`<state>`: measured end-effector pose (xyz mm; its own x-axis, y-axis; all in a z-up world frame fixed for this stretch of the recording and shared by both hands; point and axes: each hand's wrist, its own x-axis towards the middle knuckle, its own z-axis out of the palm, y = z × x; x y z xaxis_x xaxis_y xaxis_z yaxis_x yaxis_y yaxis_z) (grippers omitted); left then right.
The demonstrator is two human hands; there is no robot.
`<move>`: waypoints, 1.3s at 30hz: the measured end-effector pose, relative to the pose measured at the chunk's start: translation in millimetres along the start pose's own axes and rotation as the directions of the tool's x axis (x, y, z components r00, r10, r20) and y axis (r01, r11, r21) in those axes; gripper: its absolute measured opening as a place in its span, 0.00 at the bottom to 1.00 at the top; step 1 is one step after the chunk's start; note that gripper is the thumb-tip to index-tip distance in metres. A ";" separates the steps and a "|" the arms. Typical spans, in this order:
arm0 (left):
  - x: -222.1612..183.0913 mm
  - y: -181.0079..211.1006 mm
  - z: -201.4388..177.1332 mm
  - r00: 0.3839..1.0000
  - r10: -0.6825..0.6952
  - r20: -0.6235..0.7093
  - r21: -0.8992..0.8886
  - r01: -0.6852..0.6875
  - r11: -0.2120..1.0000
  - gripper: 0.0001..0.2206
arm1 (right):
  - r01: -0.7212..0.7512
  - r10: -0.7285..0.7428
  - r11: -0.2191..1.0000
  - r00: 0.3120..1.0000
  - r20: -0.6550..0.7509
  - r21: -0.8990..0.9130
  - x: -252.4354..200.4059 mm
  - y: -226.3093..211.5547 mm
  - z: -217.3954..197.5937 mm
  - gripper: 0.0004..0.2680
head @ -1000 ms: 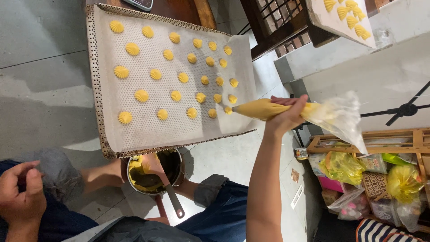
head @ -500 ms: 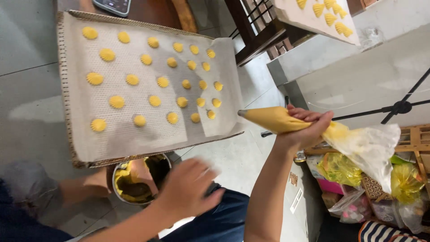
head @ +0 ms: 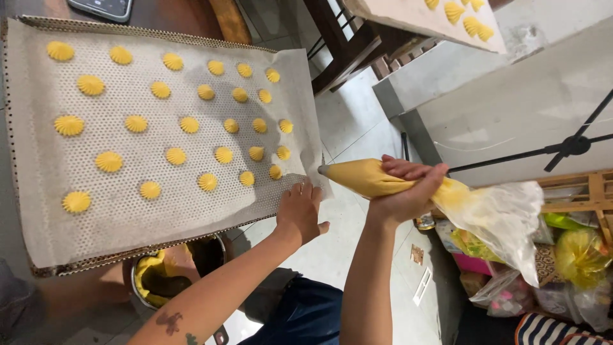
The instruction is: Piping cookie dough onto a baking sheet using a piping bag.
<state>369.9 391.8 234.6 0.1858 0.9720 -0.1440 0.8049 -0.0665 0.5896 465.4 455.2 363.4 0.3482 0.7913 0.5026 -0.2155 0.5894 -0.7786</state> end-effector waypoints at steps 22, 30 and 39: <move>12.6 -21.7 59.0 0.936 0.201 -0.289 0.310 -0.108 0.945 0.24 | -0.096 0.122 0.978 0.983 0.136 -0.183 -19.2 76.9 11.6 0.18; 13.5 -23.8 62.5 0.915 0.232 -0.331 0.326 -0.120 0.938 0.22 | -0.053 0.103 0.963 0.979 0.179 -0.265 -17.9 80.6 15.0 0.17; 8.7 -21.4 47.5 0.940 0.233 -0.250 0.349 -0.137 0.927 0.26 | -0.032 0.096 0.949 0.977 0.190 -0.315 -15.0 75.6 15.8 0.15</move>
<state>381.1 391.0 183.0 0.2210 0.9543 0.2011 0.9173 -0.2734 0.2895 429.5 490.5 302.9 0.1465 0.8605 0.4879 0.0720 0.4826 -0.8729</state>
